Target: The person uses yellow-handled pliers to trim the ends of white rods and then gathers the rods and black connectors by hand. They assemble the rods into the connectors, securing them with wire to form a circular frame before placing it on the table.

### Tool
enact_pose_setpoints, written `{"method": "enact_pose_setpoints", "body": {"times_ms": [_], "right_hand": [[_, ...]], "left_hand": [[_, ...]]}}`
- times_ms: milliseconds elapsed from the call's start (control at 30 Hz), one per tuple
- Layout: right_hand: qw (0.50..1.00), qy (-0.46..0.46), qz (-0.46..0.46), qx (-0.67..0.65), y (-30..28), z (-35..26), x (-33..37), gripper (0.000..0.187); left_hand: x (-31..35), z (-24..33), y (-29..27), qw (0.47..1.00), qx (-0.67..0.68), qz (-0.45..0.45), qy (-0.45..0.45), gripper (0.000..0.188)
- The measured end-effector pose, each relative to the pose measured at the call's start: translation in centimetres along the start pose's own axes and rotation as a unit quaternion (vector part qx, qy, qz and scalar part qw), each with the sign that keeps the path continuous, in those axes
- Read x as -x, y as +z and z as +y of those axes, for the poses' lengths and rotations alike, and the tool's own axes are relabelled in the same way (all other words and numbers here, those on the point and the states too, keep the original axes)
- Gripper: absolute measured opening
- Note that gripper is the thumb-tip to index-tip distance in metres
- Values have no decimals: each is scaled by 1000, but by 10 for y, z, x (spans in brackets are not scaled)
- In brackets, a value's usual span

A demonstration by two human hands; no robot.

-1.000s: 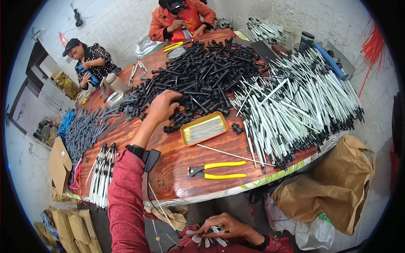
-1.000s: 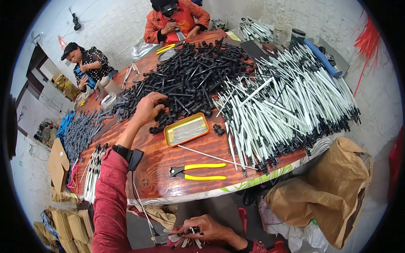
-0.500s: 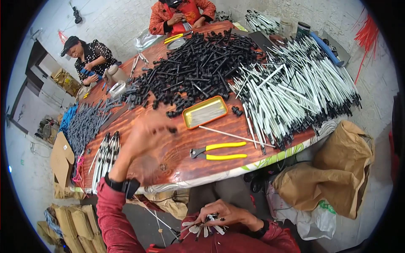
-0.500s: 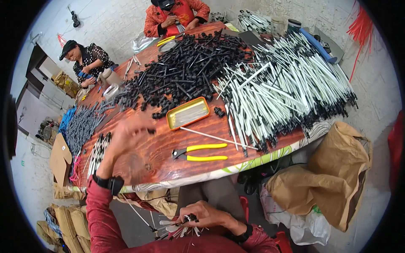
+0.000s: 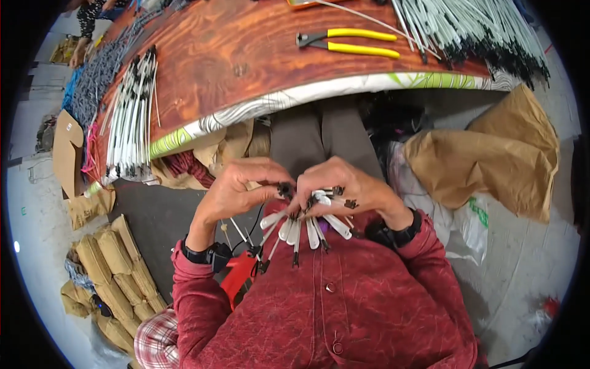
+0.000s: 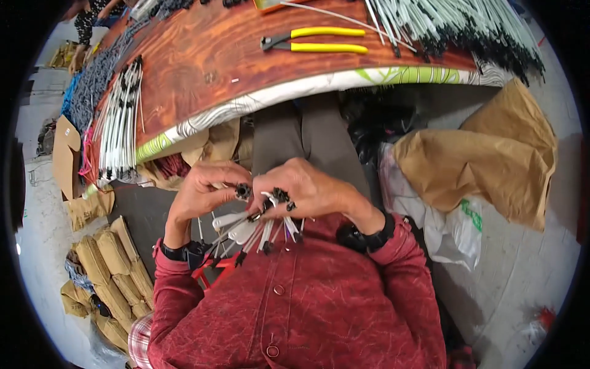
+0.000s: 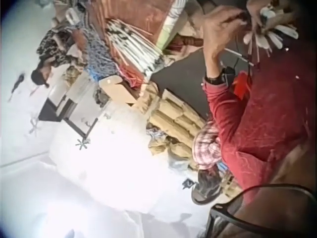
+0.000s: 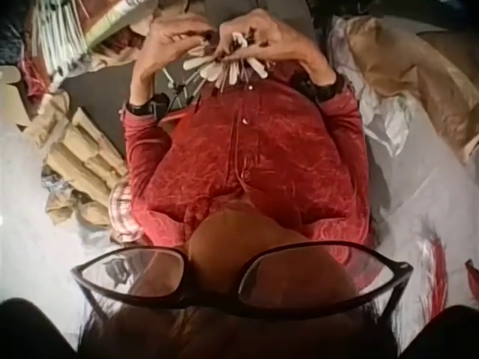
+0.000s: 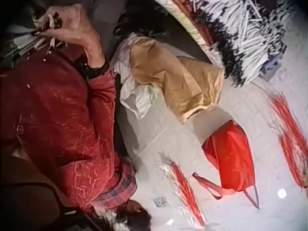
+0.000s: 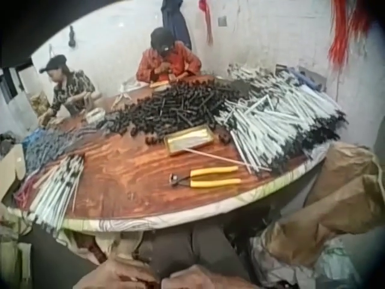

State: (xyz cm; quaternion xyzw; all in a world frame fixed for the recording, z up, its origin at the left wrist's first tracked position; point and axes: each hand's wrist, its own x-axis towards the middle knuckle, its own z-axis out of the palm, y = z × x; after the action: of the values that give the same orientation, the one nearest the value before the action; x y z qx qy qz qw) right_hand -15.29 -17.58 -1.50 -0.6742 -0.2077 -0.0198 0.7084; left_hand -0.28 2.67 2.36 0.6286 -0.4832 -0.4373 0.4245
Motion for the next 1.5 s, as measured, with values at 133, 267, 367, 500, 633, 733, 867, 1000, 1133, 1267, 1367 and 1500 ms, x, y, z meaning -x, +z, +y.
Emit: {"method": "enact_pose_setpoints", "body": {"times_ms": [133,267,367,500,633,733,867,1000,1133,1267,1367,1500], "right_hand": [[999,13,29,20,10,1,3,19],[995,65,8,74,17,-3,3,22],[992,75,6,99,17,-6,3,23],[992,82,12,98,17,-3,4,23],[991,95,13,88,14,-7,3,22],[992,99,17,79,12,-6,5,22],[993,93,28,63,11,-3,8,22],[993,93,38,59,10,-3,9,23],[993,73,67,59,13,1,10,25],[992,46,99,58,16,5,11,29],[991,47,107,63,17,5,10,30],[990,56,99,86,19,7,11,32]], "left_hand": [[7,-4,13,998,-2,60,28,21],[22,-6,22,994,-29,93,57,24],[29,-7,26,990,-45,108,81,27],[24,-9,30,985,-43,130,107,28],[21,-7,35,976,-110,150,116,29],[23,-11,49,969,46,242,27,27],[15,-8,38,973,-89,173,122,26],[12,-7,37,970,-134,160,122,28],[10,-4,37,964,-156,172,126,30],[10,-5,37,963,-153,178,133,32],[11,-6,36,963,-149,178,138,32],[13,-7,35,967,-134,174,131,32]]}}
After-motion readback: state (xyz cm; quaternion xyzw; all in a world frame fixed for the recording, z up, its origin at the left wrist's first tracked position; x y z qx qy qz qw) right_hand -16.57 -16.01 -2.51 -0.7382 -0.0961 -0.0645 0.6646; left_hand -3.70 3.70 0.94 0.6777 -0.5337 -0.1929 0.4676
